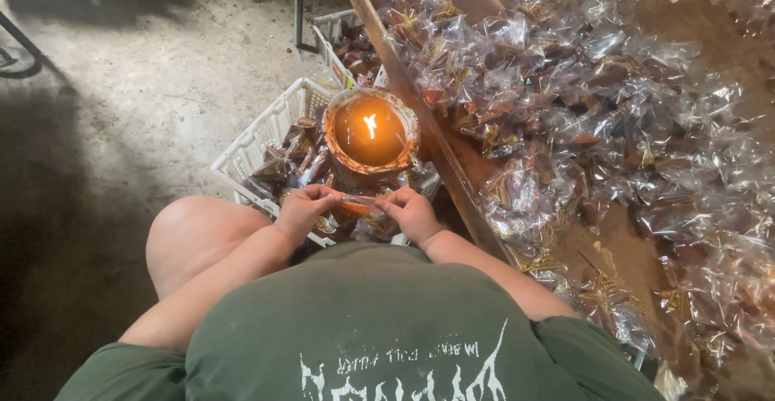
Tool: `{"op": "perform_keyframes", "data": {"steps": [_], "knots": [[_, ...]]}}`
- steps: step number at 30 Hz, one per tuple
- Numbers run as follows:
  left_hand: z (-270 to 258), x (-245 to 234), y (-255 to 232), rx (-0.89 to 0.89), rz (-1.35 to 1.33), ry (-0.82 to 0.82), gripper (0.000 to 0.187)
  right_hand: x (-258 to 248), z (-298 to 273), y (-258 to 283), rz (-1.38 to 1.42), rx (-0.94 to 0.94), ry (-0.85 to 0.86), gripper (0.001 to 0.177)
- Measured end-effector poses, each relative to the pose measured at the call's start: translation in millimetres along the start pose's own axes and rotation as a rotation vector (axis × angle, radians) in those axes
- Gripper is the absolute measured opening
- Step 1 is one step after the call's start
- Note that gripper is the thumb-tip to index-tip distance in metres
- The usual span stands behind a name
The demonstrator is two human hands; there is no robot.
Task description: Sealing plastic bread bags by folding the top and passing it over a small flame to melt the plastic shut.
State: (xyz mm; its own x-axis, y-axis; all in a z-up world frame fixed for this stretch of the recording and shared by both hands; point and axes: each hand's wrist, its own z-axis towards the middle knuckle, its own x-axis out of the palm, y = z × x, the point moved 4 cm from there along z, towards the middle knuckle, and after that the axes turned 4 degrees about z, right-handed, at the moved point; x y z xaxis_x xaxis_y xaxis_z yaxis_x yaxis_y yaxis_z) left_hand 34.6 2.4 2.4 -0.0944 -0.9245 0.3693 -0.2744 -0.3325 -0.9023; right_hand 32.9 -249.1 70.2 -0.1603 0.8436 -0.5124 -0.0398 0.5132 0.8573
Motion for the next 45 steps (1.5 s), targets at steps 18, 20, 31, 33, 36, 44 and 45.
{"op": "perform_keyframes", "data": {"steps": [18, 20, 31, 33, 36, 44, 45], "knots": [[-12, 28, 1, -0.062, 0.737, 0.268, 0.045, 24, 4, 76, 0.825, 0.174, 0.196, 0.050], [-18, 30, 1, -0.061, 0.597, 0.352, 0.029, 43, -15, 80, 0.607, 0.109, 0.437, 0.082], [-27, 40, -28, -0.092, 0.531, 0.398, 0.035, 34, -9, 77, 0.504, -0.067, 0.275, 0.028], [-25, 42, -27, -0.080, 0.702, 0.415, 0.044, 42, 3, 42, 0.360, -0.095, 0.364, 0.019], [-21, 44, -27, -0.059, 0.757, 0.364, 0.077, 36, 24, -1, 0.097, -0.112, 0.130, 0.018], [-41, 46, -69, 0.232, 0.427, 0.211, 0.029, 41, -4, 67, -0.039, -0.084, 0.416, 0.023], [-41, 43, -65, 0.230, 0.425, 0.208, 0.029, 41, -1, 50, -0.039, -0.084, 0.420, 0.023]]}}
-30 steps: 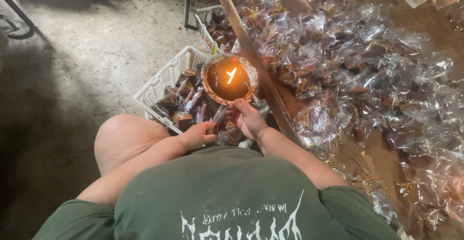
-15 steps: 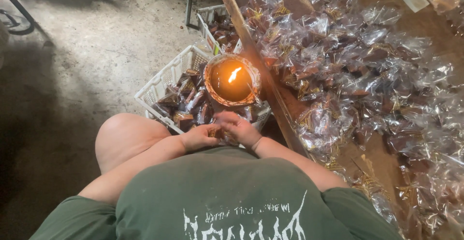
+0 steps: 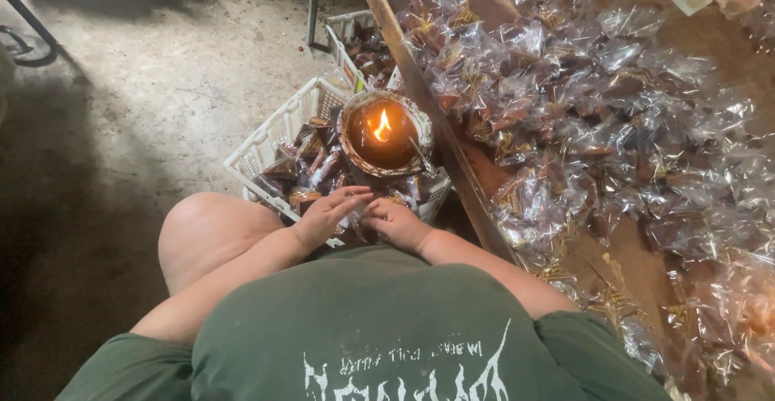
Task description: Sealing plastic bread bags by folding the top and passing it over a small flame to melt the plastic shut.
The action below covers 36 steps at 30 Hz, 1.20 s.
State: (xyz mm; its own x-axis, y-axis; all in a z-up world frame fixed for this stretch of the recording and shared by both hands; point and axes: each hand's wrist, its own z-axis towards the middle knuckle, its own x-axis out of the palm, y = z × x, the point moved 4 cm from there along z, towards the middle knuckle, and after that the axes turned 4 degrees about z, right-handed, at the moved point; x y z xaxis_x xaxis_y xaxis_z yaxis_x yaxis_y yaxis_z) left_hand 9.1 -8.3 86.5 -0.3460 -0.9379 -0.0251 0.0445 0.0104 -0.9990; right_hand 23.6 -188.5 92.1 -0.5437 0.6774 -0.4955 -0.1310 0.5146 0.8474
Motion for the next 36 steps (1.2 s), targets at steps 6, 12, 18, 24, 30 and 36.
{"op": "perform_keyframes", "data": {"steps": [6, 12, 18, 24, 30, 36], "knots": [[21, -36, 100, -0.211, -0.372, -0.496, 0.037, -57, -16, -3, -0.040, -0.048, -0.240, 0.013], [17, -26, 161, -0.481, -0.038, -0.248, 0.035, -168, -81, -16, -0.431, -0.283, -0.992, 0.009], [16, -9, 181, -0.580, 0.089, 0.052, 0.050, -193, -106, -97, -0.647, -0.106, -1.096, 0.046], [21, -13, 187, -0.597, 0.186, 0.035, 0.048, -190, -93, -105, -0.725, 0.127, -0.806, 0.040], [31, -27, 205, -0.553, 0.566, 0.074, 0.046, -187, -96, -108, -0.806, 0.040, -0.823, 0.034], [21, -41, 205, -0.597, 0.692, 0.024, 0.043, -186, -95, -109, -0.889, -0.058, -0.857, 0.032]]}}
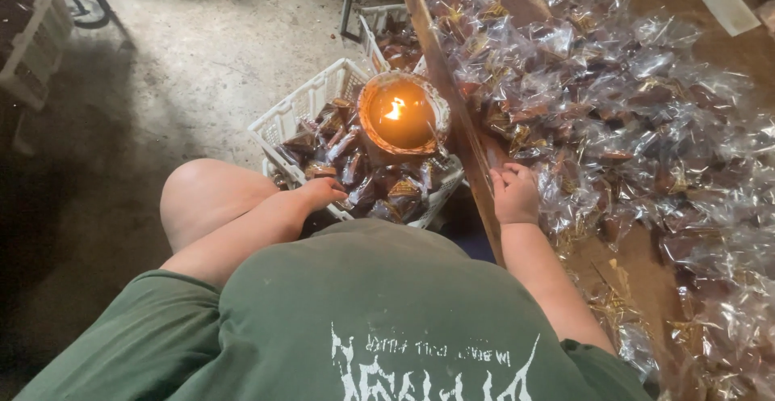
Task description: Sealing plastic bread bags by folding the top and passing it over a small flame to melt the plastic shut.
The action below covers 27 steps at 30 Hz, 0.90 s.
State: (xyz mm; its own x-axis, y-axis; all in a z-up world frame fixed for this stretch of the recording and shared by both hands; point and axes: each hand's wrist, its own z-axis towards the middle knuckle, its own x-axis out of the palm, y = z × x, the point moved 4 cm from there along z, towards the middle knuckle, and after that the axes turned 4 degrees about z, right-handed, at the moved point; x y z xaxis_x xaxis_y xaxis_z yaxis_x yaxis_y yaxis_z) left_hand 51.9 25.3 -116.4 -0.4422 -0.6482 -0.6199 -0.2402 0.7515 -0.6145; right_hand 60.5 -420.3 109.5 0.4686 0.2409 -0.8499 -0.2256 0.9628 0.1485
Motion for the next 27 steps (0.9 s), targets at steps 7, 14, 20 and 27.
{"op": "perform_keyframes", "data": {"steps": [7, 14, 20, 27], "knots": [[-25, -18, 5, -0.128, 0.111, -0.076, 0.049, 4, -1, -4, -0.040, 0.090, 0.063, 0.034], [-48, -2, -19, -0.101, 0.493, -0.076, 0.042, 12, -4, -8, -0.036, 0.149, 0.093, 0.035], [-96, -24, -59, -0.124, 0.584, 0.051, 0.046, 16, -2, -16, 0.022, 0.154, 0.075, 0.034], [-63, 4, -25, -0.167, 0.598, 0.040, 0.049, -19, 0, 18, 0.350, 0.349, -0.023, 0.036]]}}
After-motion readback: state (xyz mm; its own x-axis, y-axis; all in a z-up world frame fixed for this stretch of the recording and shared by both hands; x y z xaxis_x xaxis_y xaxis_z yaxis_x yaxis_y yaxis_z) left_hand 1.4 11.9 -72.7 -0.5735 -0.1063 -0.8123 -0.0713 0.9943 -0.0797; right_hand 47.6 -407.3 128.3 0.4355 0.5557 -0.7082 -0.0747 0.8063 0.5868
